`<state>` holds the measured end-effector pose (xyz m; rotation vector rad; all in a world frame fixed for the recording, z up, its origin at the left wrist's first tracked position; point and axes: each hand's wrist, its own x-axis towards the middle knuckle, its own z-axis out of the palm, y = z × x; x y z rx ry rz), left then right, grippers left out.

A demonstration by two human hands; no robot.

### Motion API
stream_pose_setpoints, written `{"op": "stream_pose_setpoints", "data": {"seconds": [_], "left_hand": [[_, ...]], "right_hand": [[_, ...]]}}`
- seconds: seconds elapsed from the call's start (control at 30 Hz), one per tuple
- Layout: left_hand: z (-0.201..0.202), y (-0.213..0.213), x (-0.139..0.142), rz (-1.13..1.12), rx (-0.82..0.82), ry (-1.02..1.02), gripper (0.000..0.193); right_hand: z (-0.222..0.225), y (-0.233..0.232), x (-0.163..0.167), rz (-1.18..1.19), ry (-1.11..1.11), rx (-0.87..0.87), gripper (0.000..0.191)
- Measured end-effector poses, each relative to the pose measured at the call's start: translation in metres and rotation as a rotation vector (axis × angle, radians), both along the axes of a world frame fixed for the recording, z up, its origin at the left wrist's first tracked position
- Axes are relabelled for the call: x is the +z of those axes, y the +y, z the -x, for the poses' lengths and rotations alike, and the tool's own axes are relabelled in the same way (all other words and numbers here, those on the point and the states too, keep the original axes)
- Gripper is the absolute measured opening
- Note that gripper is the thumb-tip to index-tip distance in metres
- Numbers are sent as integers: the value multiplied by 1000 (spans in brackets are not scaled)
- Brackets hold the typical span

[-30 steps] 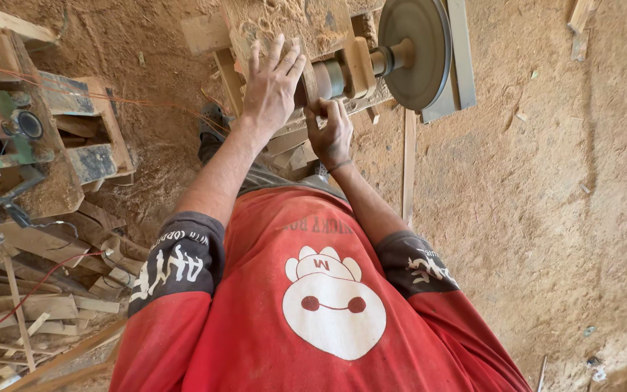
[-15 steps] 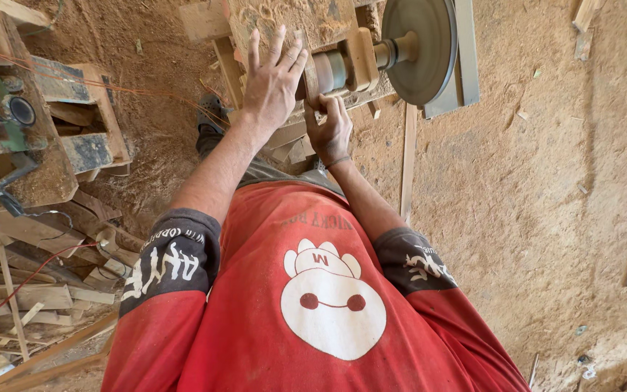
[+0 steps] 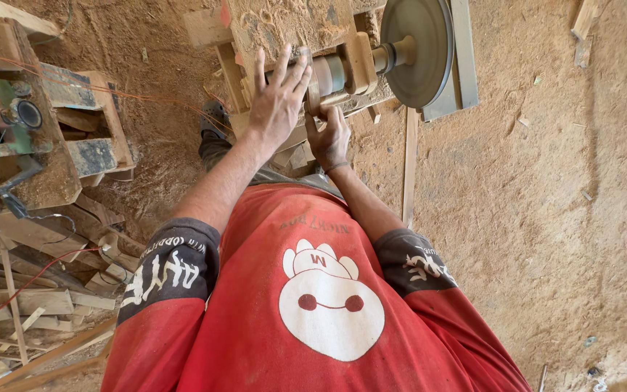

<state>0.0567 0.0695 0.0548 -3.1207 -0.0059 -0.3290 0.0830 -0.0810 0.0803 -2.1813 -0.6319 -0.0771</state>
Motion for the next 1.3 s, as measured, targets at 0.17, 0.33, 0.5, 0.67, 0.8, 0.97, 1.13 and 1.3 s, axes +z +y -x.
{"op": "stream_pose_setpoints", "data": {"seconds": [0.17, 0.33, 0.5, 0.67, 0.8, 0.97, 1.13, 1.3], "left_hand": [[5, -6, -4, 55, 22, 13, 62], [4, -5, -8, 127, 18, 19, 60], [5, -4, -9, 230, 34, 5, 57], [9, -12, -12, 328, 21, 5, 50], [11, -21, -6, 284, 22, 17, 49], [44, -46, 33, 531, 63, -73, 48], [76, -72, 77, 1257, 213, -11, 62], [75, -55, 96, 1226, 62, -12, 62]], "right_hand": [[4, -1, -4, 12, -4, -16, 25], [7, -4, -5, 22, 29, -26, 25], [14, -14, -4, 66, 65, -32, 22], [18, -29, -5, 67, 95, -42, 18], [23, -41, -5, 79, 130, -10, 20], [32, -58, 5, 23, 106, -19, 21], [22, -67, 12, -393, 587, 11, 24], [24, -66, 17, -716, 951, 64, 25]]}}
